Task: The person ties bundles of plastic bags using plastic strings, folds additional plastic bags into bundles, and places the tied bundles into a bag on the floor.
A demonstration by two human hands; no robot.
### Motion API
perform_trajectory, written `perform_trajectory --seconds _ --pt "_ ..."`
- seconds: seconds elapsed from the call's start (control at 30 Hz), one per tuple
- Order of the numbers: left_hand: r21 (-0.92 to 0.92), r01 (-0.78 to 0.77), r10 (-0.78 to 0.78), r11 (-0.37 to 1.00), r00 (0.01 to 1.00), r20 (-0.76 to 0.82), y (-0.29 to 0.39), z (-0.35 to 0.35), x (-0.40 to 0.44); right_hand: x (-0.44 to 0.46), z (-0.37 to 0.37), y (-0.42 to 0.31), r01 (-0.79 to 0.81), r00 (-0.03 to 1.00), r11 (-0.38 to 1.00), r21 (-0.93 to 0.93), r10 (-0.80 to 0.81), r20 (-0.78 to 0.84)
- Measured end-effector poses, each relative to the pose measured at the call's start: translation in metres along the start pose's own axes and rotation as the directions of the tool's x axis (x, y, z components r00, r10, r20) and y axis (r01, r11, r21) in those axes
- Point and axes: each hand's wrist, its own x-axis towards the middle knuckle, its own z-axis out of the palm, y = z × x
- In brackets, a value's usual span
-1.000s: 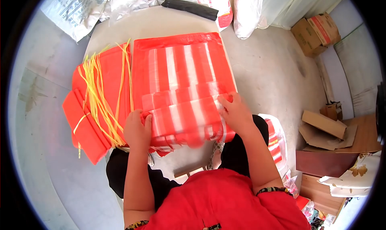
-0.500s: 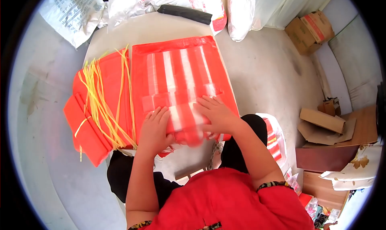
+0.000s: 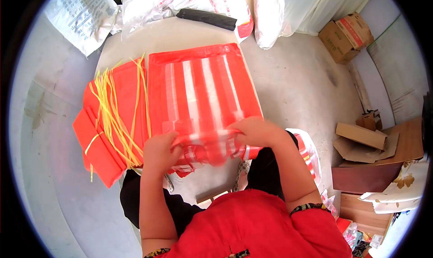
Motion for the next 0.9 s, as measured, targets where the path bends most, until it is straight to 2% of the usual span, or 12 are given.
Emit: perform_trajectory --seconds 0.07,0.1,0.13,0.17,0.27,0.37,0.57,0.67,0.77,0.9 --pt "-0.055 0.092 -0.098 0.994 0.987 -0.125 0.003 -0.001 0.002 0.000 -0.011 -0.001 -0.094 0.994 0.996 -0.001 0.094 -0.052" --pt "-0.001 -0.035 0.033 0.999 0.952 -0.303 -0.002 0.005 0.007 0.006 -0.007 0.004 -0.029 0.964 0.999 -0.041 0.017 -0.265" --pt "0.075 -0.149 0.167 0.986 0.869 -0.466 -0.009 0.015 0.015 0.017 -0.001 0.013 0.028 0.883 0.995 -0.096 -0.069 -0.463" --pt "0.170 -0.244 0.296 0.955 0.741 -0.602 -0.015 0.020 0.021 0.026 0.004 0.019 0.073 0.756 0.984 -0.161 -0.160 -0.635" --pt "0.273 -0.265 0.367 0.925 0.810 -0.457 0.004 0.023 0.025 0.047 0.021 0.013 0.308 0.642 0.910 -0.278 -0.415 -0.645" --pt "0.273 -0.357 0.438 0.893 0.829 -0.348 0.010 0.042 0.035 0.068 0.050 0.003 0.285 0.711 0.857 -0.429 -0.489 -0.506" --pt "0.375 -0.361 0.487 0.854 0.807 -0.333 0.009 0.077 0.063 0.092 0.080 0.004 0.271 0.650 0.874 -0.403 -0.475 -0.593" --pt "0.381 -0.344 0.475 0.858 0.813 -0.336 0.013 0.078 0.067 0.092 0.077 0.011 0.303 0.671 0.868 -0.393 -0.488 -0.558" --pt "0.388 -0.318 0.462 0.865 0.806 -0.370 0.007 0.077 0.067 0.090 0.077 0.033 0.265 0.612 0.854 -0.447 -0.508 -0.606" --pt "0.409 -0.192 0.372 0.892 0.826 -0.424 -0.008 0.072 0.062 0.070 0.069 0.054 0.224 0.630 0.897 -0.382 -0.432 -0.645"
